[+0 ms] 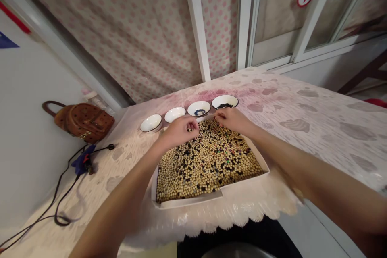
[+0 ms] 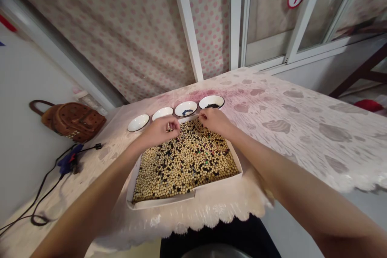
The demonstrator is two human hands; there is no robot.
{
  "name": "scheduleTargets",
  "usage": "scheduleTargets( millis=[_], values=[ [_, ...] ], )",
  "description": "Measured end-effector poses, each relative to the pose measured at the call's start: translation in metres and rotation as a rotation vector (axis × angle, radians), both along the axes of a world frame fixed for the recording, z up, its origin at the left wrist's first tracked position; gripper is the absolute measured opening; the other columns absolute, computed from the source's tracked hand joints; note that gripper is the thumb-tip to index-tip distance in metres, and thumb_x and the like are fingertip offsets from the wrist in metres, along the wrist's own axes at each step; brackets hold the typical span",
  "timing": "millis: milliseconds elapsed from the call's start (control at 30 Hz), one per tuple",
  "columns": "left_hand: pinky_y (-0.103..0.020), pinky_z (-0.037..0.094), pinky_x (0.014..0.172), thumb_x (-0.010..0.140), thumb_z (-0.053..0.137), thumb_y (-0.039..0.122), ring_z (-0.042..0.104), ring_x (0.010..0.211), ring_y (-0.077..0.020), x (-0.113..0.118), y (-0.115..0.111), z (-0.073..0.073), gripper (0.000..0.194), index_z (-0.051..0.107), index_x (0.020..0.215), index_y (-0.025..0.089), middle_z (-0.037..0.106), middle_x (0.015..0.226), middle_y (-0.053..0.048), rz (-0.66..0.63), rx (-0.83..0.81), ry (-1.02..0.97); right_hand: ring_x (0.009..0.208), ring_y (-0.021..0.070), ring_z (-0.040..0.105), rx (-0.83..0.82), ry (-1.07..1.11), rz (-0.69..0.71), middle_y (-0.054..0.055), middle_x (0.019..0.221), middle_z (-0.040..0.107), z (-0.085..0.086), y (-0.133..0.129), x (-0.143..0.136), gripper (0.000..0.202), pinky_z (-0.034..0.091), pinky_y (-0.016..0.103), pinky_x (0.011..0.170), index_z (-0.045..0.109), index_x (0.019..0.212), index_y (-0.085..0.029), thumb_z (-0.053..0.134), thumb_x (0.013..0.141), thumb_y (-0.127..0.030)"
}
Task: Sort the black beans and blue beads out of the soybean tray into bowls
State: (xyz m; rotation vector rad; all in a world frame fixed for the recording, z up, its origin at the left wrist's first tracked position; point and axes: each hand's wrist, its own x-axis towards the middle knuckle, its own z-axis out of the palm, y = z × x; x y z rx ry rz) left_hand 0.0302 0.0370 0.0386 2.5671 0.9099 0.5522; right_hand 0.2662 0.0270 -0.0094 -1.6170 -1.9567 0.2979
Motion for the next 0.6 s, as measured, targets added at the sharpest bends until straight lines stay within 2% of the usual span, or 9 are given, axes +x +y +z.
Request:
scheduleTargets(
  millis=[100, 167, 267, 333, 433, 500, 600],
  values=[
    [-0.027, 0.045, 0.067, 0.073, 0.062, 0.022, 0.06, 0.072, -0.0159, 0.006, 0.047, -0.001, 0.007, 0.067, 0.074, 0.017, 0.066, 0.075, -0.001, 0.266, 0.0, 0.014, 0.059, 0.0145, 0.058, -0.002, 0.008, -0.005, 0.003, 0.066, 0.069, 0.0, 0.0, 0.0, 0.021, 0.036, 0.026, 0.058, 0.069, 0.08, -0.018, 0.052, 0.09, -0.025],
    [-0.026, 0.044, 0.063, 0.073, 0.061, 0.023, 0.06, 0.069, -0.0162, 0.015, 0.07, -0.008, 0.01, 0.068, 0.073, 0.015, 0.067, 0.072, -0.002, 0.318, -0.012, 0.014, 0.06, 0.0147, 0.059, -0.003, 0.003, 0.001, 0.004, 0.067, 0.07, 0.001, -0.001, 0.0, 0.022, 0.037, 0.026, 0.058, 0.069, 0.081, -0.018, 0.051, 0.09, -0.024],
    [-0.026, 0.045, 0.064, 0.072, 0.061, 0.021, 0.061, 0.069, -0.0171, 0.03, 0.089, -0.02, 0.011, 0.07, 0.073, 0.014, 0.069, 0.073, -0.004, 0.351, -0.016, 0.005, 0.062, 0.0146, 0.06, 0.004, -0.02, 0.015, 0.004, 0.07, 0.07, 0.004, -0.002, -0.001, 0.022, 0.037, 0.025, 0.059, 0.069, 0.08, -0.017, 0.05, 0.09, -0.023],
    [-0.026, 0.048, 0.067, 0.074, 0.062, 0.022, 0.064, 0.074, -0.0182, 0.035, 0.092, -0.024, 0.014, 0.073, 0.078, 0.014, 0.072, 0.078, -0.005, 0.358, -0.024, -0.007, 0.063, 0.0145, 0.06, 0.007, -0.032, 0.019, 0.004, 0.07, 0.071, 0.005, -0.003, -0.002, 0.022, 0.037, 0.024, 0.06, 0.069, 0.08, -0.017, 0.05, 0.09, -0.023],
    [-0.027, 0.05, 0.076, 0.081, 0.061, 0.025, 0.067, 0.085, -0.0199, 0.032, 0.086, -0.023, 0.021, 0.075, 0.093, 0.014, 0.075, 0.093, -0.008, 0.368, -0.038, -0.028, 0.062, 0.0148, 0.06, 0.003, -0.034, 0.018, 0.003, 0.07, 0.071, 0.004, -0.003, -0.001, 0.021, 0.037, 0.024, 0.059, 0.068, 0.08, -0.018, 0.05, 0.09, -0.023],
    [-0.029, 0.051, 0.079, 0.084, 0.061, 0.027, 0.067, 0.09, -0.0211, 0.022, 0.074, -0.018, 0.024, 0.074, 0.1, 0.014, 0.075, 0.1, -0.009, 0.381, -0.047, -0.031, 0.062, 0.0149, 0.06, 0.0, -0.031, 0.022, 0.003, 0.07, 0.071, 0.004, -0.003, -0.001, 0.021, 0.038, 0.025, 0.059, 0.068, 0.081, -0.019, 0.05, 0.09, -0.024],
    [-0.031, 0.051, 0.084, 0.086, 0.061, 0.03, 0.067, 0.093, -0.0206, -0.003, 0.048, -0.011, 0.023, 0.075, 0.1, 0.019, 0.075, 0.106, -0.006, 0.354, -0.053, -0.054, 0.062, 0.015, 0.06, 0.003, -0.023, 0.028, 0.003, 0.069, 0.07, 0.003, -0.002, -0.001, 0.021, 0.038, 0.025, 0.059, 0.068, 0.081, -0.018, 0.05, 0.09, -0.023]
  ],
)
